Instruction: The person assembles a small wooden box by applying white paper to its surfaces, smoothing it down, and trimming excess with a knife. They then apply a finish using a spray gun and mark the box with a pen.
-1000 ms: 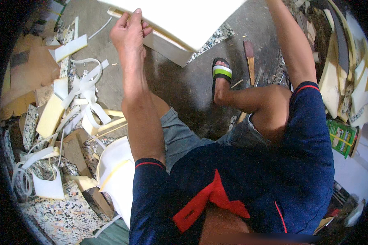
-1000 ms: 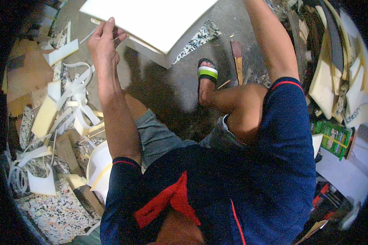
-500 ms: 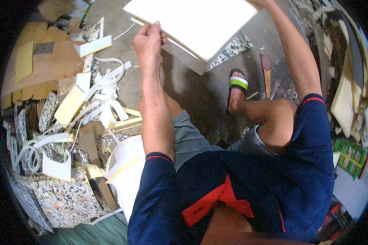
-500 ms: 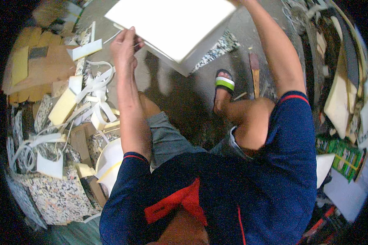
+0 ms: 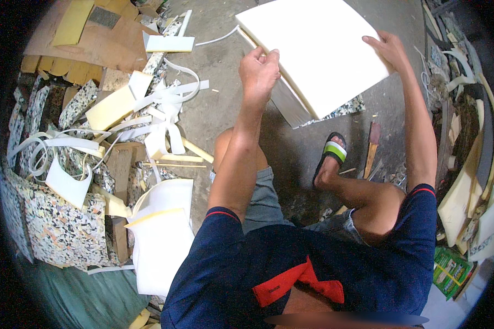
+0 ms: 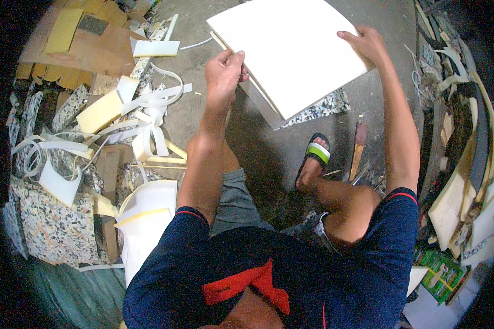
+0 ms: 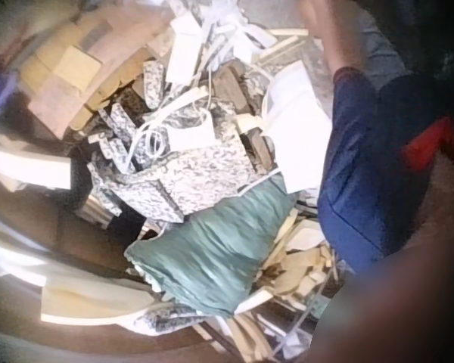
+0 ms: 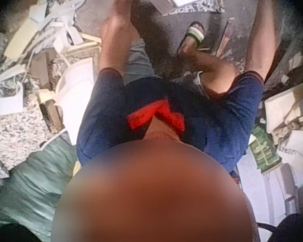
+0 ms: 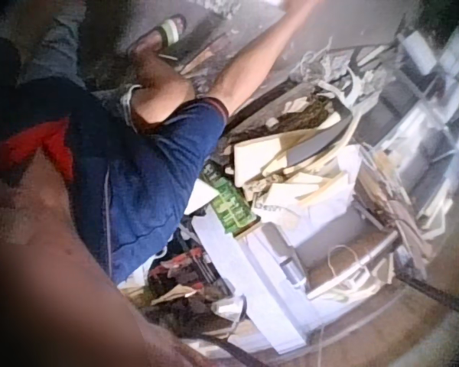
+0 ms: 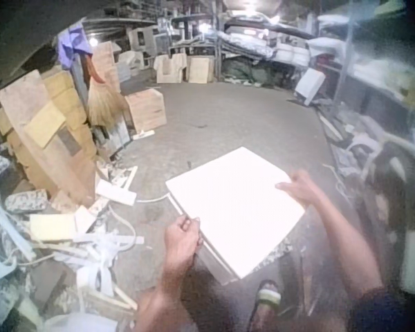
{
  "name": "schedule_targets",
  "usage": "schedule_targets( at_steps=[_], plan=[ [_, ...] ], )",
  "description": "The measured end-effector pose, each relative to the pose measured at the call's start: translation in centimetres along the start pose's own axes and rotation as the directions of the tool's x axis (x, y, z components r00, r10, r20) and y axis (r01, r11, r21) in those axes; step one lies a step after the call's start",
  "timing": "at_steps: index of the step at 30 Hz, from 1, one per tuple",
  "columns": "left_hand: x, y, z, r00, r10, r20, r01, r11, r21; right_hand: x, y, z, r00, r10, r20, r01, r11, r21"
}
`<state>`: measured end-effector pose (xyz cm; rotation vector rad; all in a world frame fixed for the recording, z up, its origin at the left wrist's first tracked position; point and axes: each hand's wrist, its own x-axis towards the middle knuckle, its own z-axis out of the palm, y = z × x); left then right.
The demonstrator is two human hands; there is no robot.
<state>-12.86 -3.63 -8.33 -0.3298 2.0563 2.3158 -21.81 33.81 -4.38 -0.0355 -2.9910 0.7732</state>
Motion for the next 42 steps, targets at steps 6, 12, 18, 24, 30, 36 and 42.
schedule_targets(
  at_steps=[6,12,18,24,30,36,42],
  plan=[
    [-0.4,0.1,-0.1,1.000,0.012,0.001,-0.012,1.000,-0.015,-0.2,-0.1,0.1,0.994,-0.065,-0.089,0.060,0.996,-0.060],
    [0.3,-0.8,-0.1,0.999,0.027,-0.036,-0.027,1.000,-0.006,-0.1,-0.3,0.1,1.000,0.014,0.017,-0.014,1.000,-0.021],
    [0.5,-1.3,-0.2,0.998,0.044,-0.055,-0.041,0.998,0.057,-0.4,-0.3,0.5,0.997,0.015,-0.076,-0.012,0.999,0.032],
    [0.4,-1.4,-0.1,0.997,0.024,-0.069,-0.022,0.999,0.034,-0.8,-1.3,-0.9,0.996,0.041,-0.075,-0.037,0.998,0.059],
    [-0.2,-1.2,-0.1,0.997,0.031,-0.071,-0.033,0.999,-0.025,-1.1,-2.1,-1.7,0.994,0.053,-0.100,-0.045,0.996,0.075],
    [-0.3,-0.9,-0.1,0.997,0.019,-0.070,-0.021,0.999,-0.026,-1.0,-1.9,-1.5,0.995,-0.007,-0.097,0.012,0.999,0.052],
    [-0.1,-0.9,-0.4,0.997,0.031,-0.066,-0.028,0.999,0.041,-0.4,-1.9,-0.8,0.996,0.057,-0.076,-0.059,0.998,-0.027]
  ],
)
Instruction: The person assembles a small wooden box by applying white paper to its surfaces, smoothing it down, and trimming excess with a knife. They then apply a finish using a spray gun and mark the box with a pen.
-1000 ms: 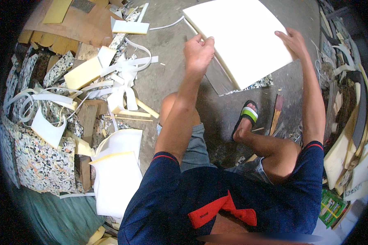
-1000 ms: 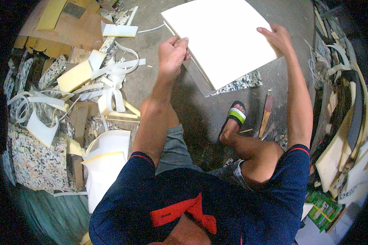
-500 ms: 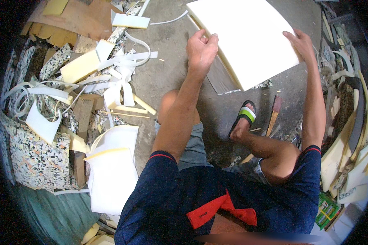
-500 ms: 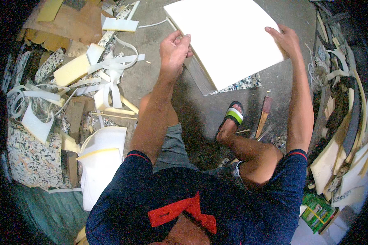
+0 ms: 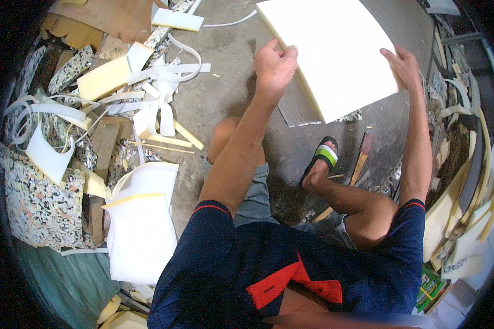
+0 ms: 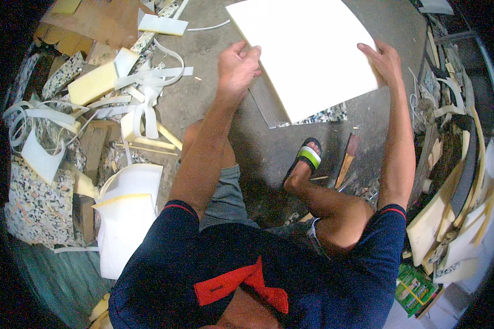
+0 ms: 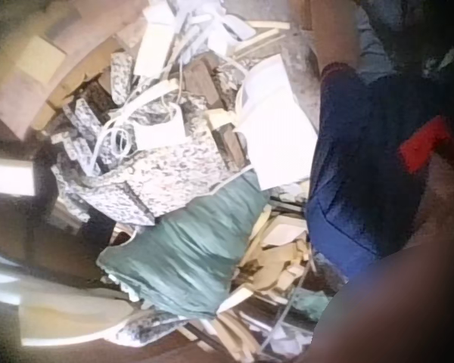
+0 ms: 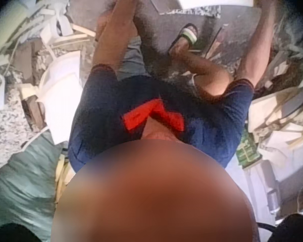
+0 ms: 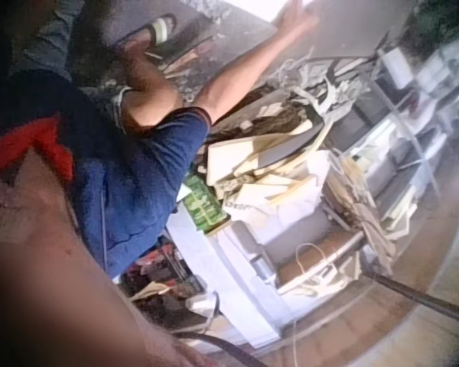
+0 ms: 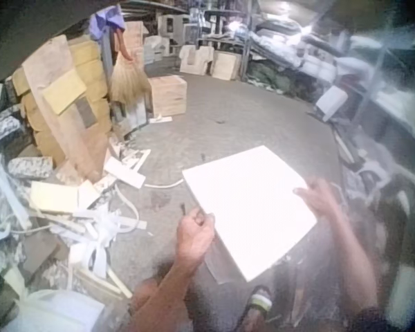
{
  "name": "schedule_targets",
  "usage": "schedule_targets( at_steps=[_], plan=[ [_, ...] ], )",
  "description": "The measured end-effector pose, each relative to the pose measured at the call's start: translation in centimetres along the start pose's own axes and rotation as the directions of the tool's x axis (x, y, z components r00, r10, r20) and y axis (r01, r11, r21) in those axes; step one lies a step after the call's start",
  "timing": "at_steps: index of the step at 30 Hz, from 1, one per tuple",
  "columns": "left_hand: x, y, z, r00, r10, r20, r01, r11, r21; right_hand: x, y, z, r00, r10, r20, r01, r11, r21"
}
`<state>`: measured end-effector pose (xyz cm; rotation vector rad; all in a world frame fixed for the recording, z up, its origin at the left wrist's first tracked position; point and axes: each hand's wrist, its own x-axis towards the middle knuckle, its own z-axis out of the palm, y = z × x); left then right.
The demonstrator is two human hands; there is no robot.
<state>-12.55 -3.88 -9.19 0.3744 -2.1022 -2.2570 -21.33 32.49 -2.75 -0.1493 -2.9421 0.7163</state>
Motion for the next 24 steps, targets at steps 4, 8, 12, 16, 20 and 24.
schedule_targets(
  at_steps=[4,8,12,16,20,24],
  plan=[
    [-0.2,0.0,0.2,0.998,-0.013,-0.062,0.010,0.999,-0.036,0.2,-0.1,0.2,1.000,0.003,-0.006,-0.003,0.998,0.067],
    [-0.2,-0.2,0.3,0.999,0.014,-0.046,-0.015,0.999,-0.039,0.3,-0.2,0.2,1.000,-0.030,-0.001,0.030,0.997,0.067],
    [-0.1,-0.4,0.3,0.998,0.029,-0.063,-0.028,0.999,0.016,0.2,-0.2,0.2,0.999,0.023,0.034,-0.026,0.998,0.063],
    [0.1,-0.6,0.4,0.999,-0.012,-0.049,0.014,1.000,0.025,0.3,-0.2,0.3,0.999,0.042,0.008,-0.042,0.999,0.034],
    [0.6,-1.1,0.3,0.999,-0.024,-0.031,0.025,0.999,0.030,0.5,0.0,0.3,1.000,0.017,0.014,-0.017,1.000,-0.020],
    [1.1,-1.7,-0.5,0.999,-0.016,0.052,0.013,0.998,0.057,0.5,0.6,0.5,0.990,-0.139,-0.003,0.138,0.982,-0.130]
  ],
)
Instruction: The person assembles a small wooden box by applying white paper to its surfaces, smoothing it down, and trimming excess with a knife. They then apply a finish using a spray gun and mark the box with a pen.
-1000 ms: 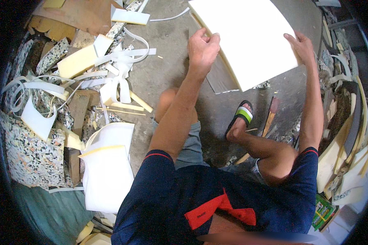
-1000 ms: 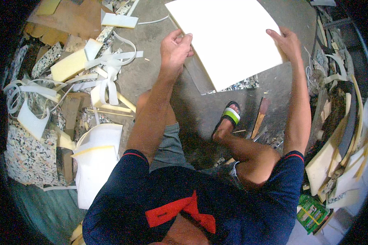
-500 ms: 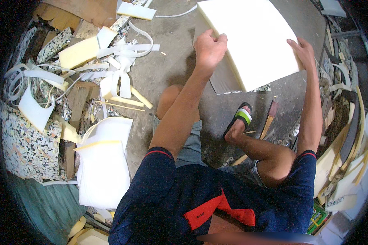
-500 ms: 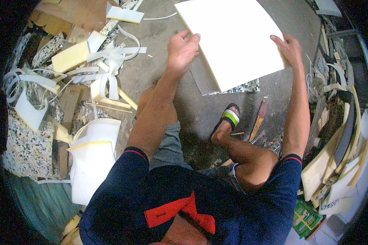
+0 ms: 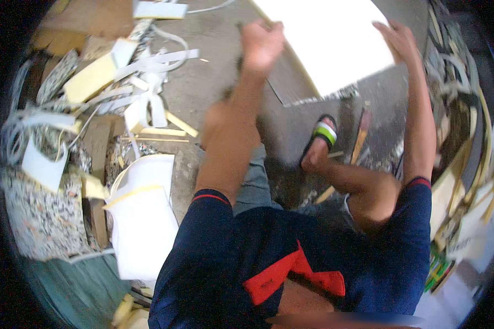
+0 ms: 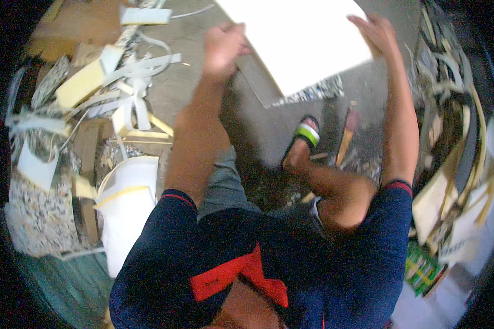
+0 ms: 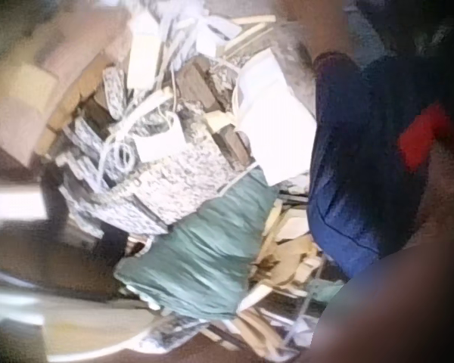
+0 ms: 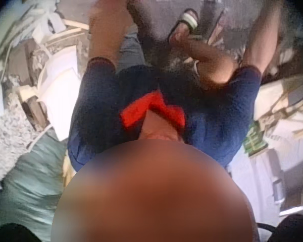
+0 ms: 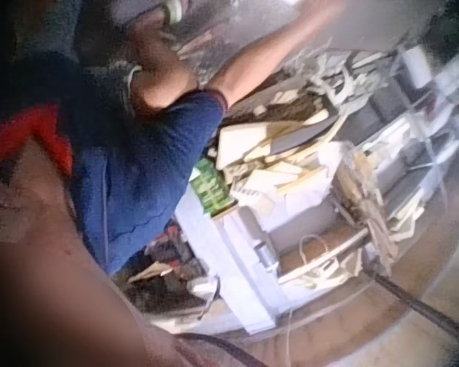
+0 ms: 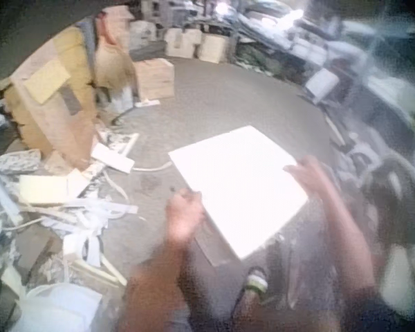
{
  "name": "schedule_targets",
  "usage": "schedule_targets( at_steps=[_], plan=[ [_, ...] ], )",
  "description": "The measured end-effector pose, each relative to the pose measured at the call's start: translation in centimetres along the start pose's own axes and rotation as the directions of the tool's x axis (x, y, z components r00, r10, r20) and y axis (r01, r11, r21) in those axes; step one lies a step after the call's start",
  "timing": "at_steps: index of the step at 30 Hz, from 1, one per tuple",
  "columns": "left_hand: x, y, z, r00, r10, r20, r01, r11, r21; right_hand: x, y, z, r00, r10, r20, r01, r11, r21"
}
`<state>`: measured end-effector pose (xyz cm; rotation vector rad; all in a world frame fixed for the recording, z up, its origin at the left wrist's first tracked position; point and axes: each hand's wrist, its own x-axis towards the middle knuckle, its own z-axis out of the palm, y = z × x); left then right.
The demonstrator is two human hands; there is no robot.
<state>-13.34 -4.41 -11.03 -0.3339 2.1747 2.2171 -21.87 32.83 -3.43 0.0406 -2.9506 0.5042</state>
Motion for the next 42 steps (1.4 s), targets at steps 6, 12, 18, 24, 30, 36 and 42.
schedule_targets(
  at_steps=[6,12,18,24,30,36,42],
  plan=[
    [-0.1,0.6,0.2,0.999,-0.039,-0.031,0.033,0.986,-0.163,1.0,0.9,-0.4,0.999,0.025,0.027,-0.023,0.996,-0.091],
    [-0.6,2.0,0.3,0.993,-0.112,-0.026,0.106,0.979,-0.177,1.9,1.2,0.0,0.985,0.171,0.023,-0.168,0.981,-0.098],
    [-0.7,2.2,0.2,0.984,-0.177,-0.012,0.175,0.980,-0.093,1.9,1.6,1.3,0.996,0.087,0.017,-0.085,0.993,-0.082],
    [-0.5,2.0,0.0,0.982,-0.187,0.004,0.186,0.977,-0.101,1.9,1.6,2.0,0.983,0.173,0.060,-0.172,0.985,-0.019],
    [-0.1,1.8,-0.3,0.977,-0.211,0.014,0.211,0.972,-0.101,2.3,1.7,2.3,0.982,0.163,0.092,-0.168,0.985,0.050],
    [-0.2,2.4,0.1,0.976,-0.216,0.004,0.215,0.968,-0.126,1.6,1.5,1.5,0.984,0.151,0.097,-0.163,0.978,0.131],
    [-0.7,2.3,0.5,0.981,-0.193,0.005,0.192,0.979,-0.066,0.8,2.3,0.5,0.989,0.063,0.135,-0.096,0.963,0.251]
  ],
)
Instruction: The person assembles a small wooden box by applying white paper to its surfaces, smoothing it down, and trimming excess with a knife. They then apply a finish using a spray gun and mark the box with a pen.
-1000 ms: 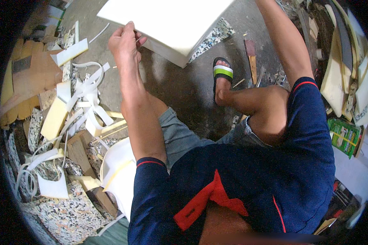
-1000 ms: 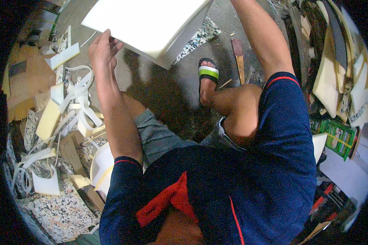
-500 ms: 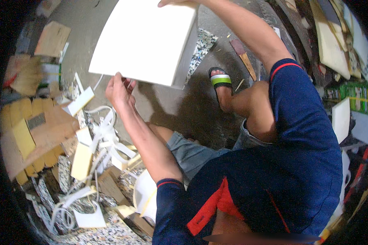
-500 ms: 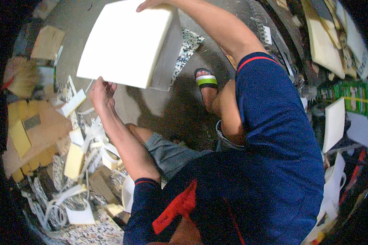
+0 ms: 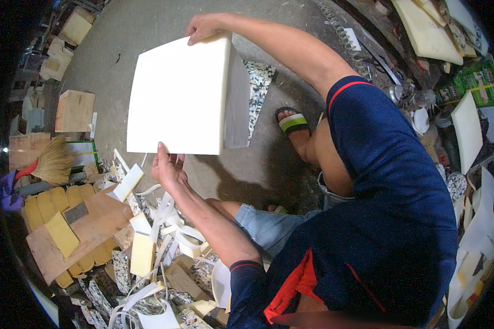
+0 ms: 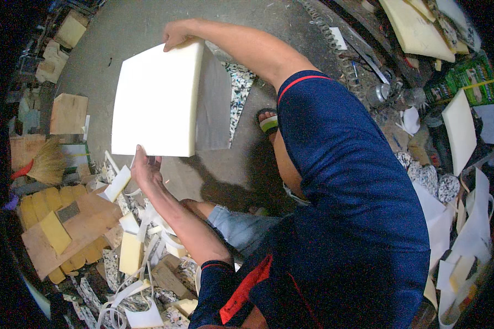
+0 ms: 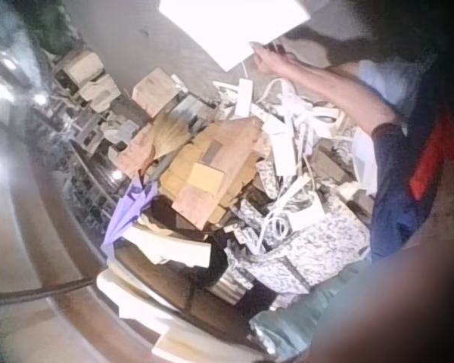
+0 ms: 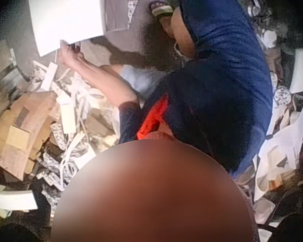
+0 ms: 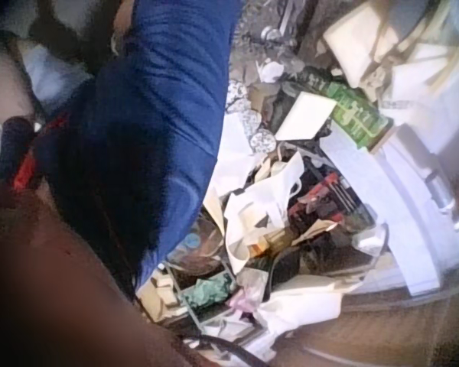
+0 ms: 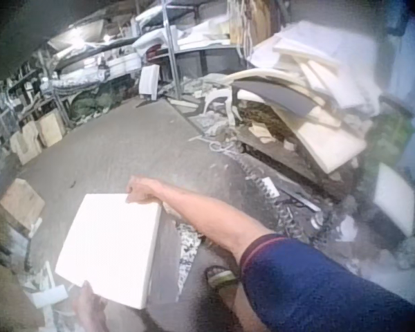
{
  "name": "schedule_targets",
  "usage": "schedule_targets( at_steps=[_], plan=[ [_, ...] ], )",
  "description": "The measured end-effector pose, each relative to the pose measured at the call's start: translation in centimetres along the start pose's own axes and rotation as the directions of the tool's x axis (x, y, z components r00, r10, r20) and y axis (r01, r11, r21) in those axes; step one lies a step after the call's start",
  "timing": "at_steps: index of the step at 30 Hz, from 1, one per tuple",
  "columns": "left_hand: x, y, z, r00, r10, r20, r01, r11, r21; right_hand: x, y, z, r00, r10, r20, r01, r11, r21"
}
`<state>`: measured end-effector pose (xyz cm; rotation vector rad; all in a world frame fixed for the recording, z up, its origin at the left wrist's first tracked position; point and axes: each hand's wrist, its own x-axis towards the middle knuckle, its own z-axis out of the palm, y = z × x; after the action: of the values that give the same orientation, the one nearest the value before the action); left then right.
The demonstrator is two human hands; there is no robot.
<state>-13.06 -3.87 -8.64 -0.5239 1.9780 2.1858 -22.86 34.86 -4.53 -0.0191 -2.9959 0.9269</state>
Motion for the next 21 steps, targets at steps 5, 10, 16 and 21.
schedule_targets(
  at_steps=[5,10,16,21],
  plan=[
    [-0.1,-0.2,0.0,1.000,0.022,0.017,-0.022,1.000,-0.015,-1.2,0.5,-1.5,0.984,0.163,-0.074,-0.163,0.987,0.005],
    [-0.1,-0.3,0.1,1.000,0.017,0.004,-0.017,1.000,0.004,-1.9,1.3,-2.7,0.964,0.252,0.082,-0.254,0.967,0.014],
    [-0.2,-0.3,0.2,0.999,0.030,0.021,-0.029,0.999,-0.021,2.0,0.4,-2.4,0.986,0.138,0.096,-0.137,0.990,-0.012],
    [-0.4,-0.3,0.3,0.999,0.027,0.018,-0.027,1.000,-0.012,2.6,1.8,-2.4,0.994,-0.058,-0.094,0.065,0.995,0.076]
  ],
)
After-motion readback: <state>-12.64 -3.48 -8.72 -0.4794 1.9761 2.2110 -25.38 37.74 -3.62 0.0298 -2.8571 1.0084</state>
